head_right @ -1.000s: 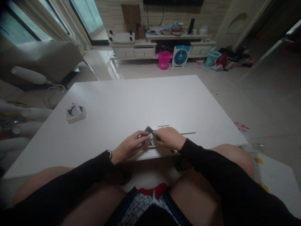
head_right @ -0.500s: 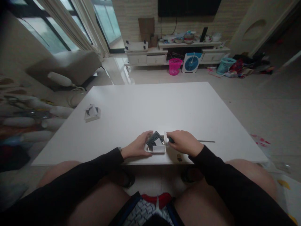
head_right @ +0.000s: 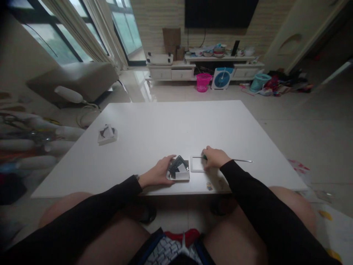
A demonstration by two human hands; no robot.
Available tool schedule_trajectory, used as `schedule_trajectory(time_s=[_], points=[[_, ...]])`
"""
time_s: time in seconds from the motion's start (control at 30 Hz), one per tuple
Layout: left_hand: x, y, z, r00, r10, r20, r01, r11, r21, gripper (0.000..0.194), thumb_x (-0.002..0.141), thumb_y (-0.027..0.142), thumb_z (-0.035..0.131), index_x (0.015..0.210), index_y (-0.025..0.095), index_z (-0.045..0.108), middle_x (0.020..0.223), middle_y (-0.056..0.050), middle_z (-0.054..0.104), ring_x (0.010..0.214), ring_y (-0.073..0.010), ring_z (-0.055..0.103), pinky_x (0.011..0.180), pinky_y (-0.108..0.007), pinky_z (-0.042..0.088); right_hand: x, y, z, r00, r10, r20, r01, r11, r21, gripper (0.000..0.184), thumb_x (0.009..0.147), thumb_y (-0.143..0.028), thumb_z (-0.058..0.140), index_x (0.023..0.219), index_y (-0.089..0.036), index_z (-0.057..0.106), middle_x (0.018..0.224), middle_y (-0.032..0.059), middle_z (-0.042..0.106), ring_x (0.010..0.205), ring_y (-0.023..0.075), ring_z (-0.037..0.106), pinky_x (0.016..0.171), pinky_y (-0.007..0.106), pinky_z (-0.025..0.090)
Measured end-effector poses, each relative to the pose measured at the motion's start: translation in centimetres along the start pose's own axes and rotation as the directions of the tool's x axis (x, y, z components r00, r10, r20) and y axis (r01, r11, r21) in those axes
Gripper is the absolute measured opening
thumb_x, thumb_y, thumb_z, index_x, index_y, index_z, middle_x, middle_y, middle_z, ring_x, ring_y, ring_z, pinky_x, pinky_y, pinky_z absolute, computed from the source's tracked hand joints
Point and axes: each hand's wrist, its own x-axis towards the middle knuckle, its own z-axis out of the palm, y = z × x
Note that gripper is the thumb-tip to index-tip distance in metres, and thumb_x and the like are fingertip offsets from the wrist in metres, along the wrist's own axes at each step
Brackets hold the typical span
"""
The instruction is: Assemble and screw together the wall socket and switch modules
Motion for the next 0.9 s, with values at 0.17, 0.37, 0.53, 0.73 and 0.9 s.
schedule_trajectory(time_s=[0.17, 0.37, 0.53, 0.73, 0.9], points=[[0.2, 0.2, -0.3, 1.0, 0.006, 0.031, -0.006, 1.0, 0.012, 0.098, 0.065, 0.031, 0.083, 0.152, 0.02, 0.038, 0.144, -0.02, 0.056, 0.128, -0.0397, 0.057, 0.108, -0.061, 0.045, -0.8, -2.0, 0.2, 0.996, -0.083, 0.016, 0.083, 0.996, -0.023, 0.064, 0.069, -0.049, 0.087, 0.12, -0.018, 0.063, 0.124, 0.0133, 0.064, 0.093, 0.0296, 0.072, 0.066, 0.033, 0.044], [0.4, 0.6, -1.0, 0.998, -0.023, 0.059, 0.024, 1.0, -0.017, 0.08, 0.064, 0.028, 0.082, 0.138, 0.02, 0.052, 0.128, -0.016, 0.065, 0.113, -0.035, 0.064, 0.097, -0.052, 0.053, -1.2, -4.1, 0.9, 0.997, -0.069, -0.024, 0.065, 0.989, -0.134, 0.059, 0.07, -0.042, 0.082, 0.117, -0.013, 0.059, 0.125, 0.0179, 0.062, 0.087, 0.031, 0.073, 0.063, 0.034, 0.045], [0.6, 0.4, -1.6, 0.998, 0.008, 0.069, -0.005, 0.999, -0.051, 0.071, 0.064, 0.026, 0.083, 0.131, 0.021, 0.059, 0.119, -0.013, 0.069, 0.106, -0.0315, 0.066, 0.091, -0.048, 0.054, -0.4, -4.6, 1.0, 0.994, -0.095, -0.047, 0.09, 0.991, -0.101, 0.075, 0.064, -0.056, 0.085, 0.118, -0.013, 0.057, 0.126, 0.0186, 0.061, 0.088, 0.0321, 0.073, 0.064, 0.035, 0.048], [0.8, -0.4, -2.7, 0.987, 0.103, 0.127, -0.085, 0.986, -0.141, 0.08, 0.064, 0.02, 0.082, 0.139, 0.021, 0.055, 0.131, -0.014, 0.066, 0.117, -0.0313, 0.064, 0.102, -0.051, 0.052, 0.1, -4.8, 1.2, 0.993, -0.071, -0.1, 0.059, 0.991, -0.117, 0.07, 0.071, -0.053, 0.081, 0.121, -0.012, 0.054, 0.125, 0.0187, 0.061, 0.091, 0.0326, 0.073, 0.065, 0.034, 0.047], [0.9, -1.0, -3.3, 0.977, 0.109, 0.186, -0.071, 0.978, -0.196, 0.077, 0.062, 0.016, 0.081, 0.135, 0.022, 0.056, 0.13, -0.012, 0.066, 0.118, -0.0318, 0.063, 0.102, -0.051, 0.052, 0.5, -4.6, 1.3, 0.993, -0.061, -0.098, 0.051, 0.993, -0.107, 0.075, 0.067, -0.057, 0.085, 0.12, -0.013, 0.055, 0.125, 0.0188, 0.061, 0.087, 0.0303, 0.073, 0.064, 0.032, 0.045]])
